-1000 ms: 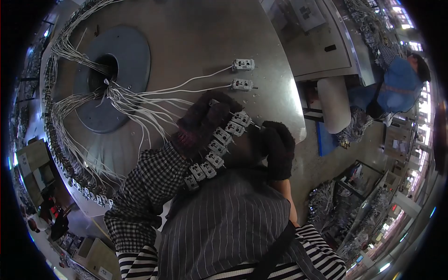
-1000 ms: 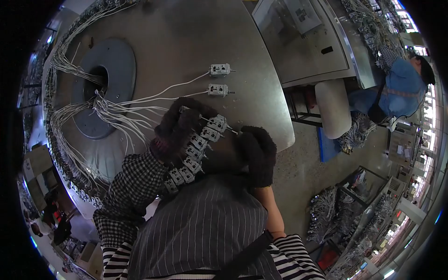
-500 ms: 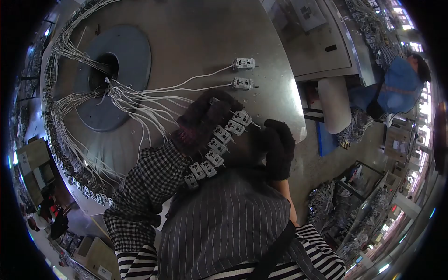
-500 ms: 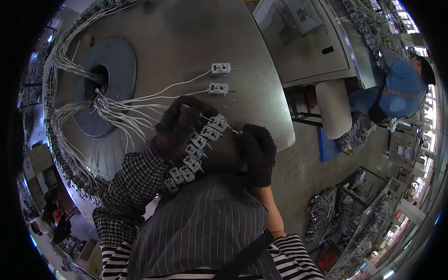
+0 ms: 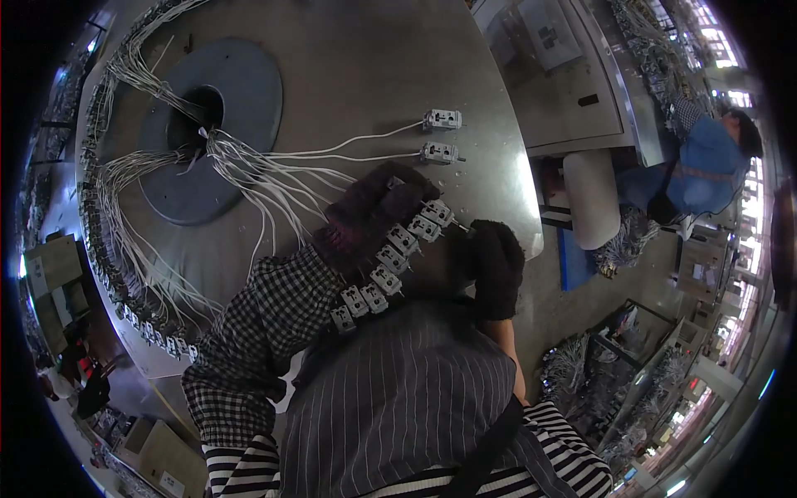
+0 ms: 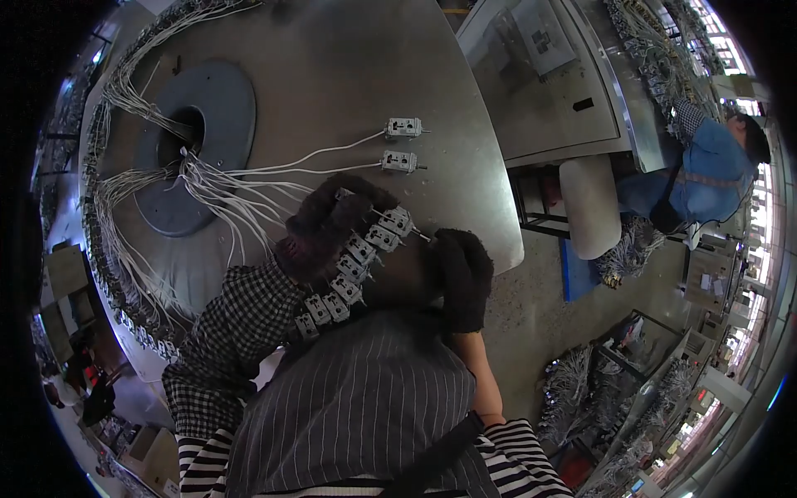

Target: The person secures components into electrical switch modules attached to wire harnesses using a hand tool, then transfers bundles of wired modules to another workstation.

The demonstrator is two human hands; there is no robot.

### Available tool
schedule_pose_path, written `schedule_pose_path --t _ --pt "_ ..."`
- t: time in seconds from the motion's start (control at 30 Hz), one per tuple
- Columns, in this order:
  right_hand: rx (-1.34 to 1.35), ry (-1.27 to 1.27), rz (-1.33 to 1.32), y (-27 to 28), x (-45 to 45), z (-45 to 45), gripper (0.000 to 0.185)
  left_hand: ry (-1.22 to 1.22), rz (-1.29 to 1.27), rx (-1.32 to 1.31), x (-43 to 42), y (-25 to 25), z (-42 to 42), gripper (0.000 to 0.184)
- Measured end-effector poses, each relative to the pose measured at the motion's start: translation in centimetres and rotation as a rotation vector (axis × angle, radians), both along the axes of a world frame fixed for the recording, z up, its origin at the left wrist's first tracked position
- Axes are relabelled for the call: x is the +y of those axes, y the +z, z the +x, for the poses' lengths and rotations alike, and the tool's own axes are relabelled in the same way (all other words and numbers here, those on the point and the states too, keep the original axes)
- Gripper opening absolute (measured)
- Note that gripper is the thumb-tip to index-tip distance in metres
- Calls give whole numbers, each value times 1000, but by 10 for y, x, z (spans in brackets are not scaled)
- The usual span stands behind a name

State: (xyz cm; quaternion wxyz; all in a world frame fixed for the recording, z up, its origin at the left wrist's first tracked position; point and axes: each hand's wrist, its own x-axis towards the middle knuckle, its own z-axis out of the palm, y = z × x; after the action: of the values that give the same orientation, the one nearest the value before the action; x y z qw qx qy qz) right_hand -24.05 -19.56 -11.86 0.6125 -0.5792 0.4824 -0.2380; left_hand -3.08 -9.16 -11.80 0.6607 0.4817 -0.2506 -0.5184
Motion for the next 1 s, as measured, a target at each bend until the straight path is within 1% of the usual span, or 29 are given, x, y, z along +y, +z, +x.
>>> schedule_pose_path --t 0.13,0.3,0.37,0.4,0.47,0.53,0.6,0.67,0.7,0.77,0.8,0.9,0.93,1.0 --pt "7 -21 15 -1 0 2 24 -5 -5 -83 0 -1 1 26" --pt "52 -24 34 5 -1 2 24 60 -7 140 -1 7 -1 28" --pt "10 11 -127 7 3 3 23 56 -20 112 -2 6 0 30" --pt "10 7 -127 7 3 2 23 58 -33 84 -2 6 0 31" --pt "5 10 -33 5 3 0 23 60 -24 43 -2 7 1 33" --pt "17 8 4 -1 0 -2 23 65 -16 2 -2 7 0 36" --pt "24 10 40 -2 -1 0 23 90 -24 102 -4 4 -2 36" --pt "-7 19 -60 2 0 4 24 98 -51 94 -6 0 0 36" --pt "-8 18 -60 2 -2 6 24 105 -82 89 -9 -1 1 36" --pt "-54 21 -148 -2 -9 11 24 138 -90 72 -17 3 0 36" --pt "-57 20 -149 -3 -12 14 24 171 -96 55 -19 5 0 37" --pt "-90 13 -144 -8 -27 21 24 155 -109 99 -28 7 7 38" --pt "-138 38 -175 -11 -33 22 24 153 -111 97 -30 7 7 38" --pt "-188 61 -209 -20 -39 24 24 195 -131 -168 -32 6 7 37"
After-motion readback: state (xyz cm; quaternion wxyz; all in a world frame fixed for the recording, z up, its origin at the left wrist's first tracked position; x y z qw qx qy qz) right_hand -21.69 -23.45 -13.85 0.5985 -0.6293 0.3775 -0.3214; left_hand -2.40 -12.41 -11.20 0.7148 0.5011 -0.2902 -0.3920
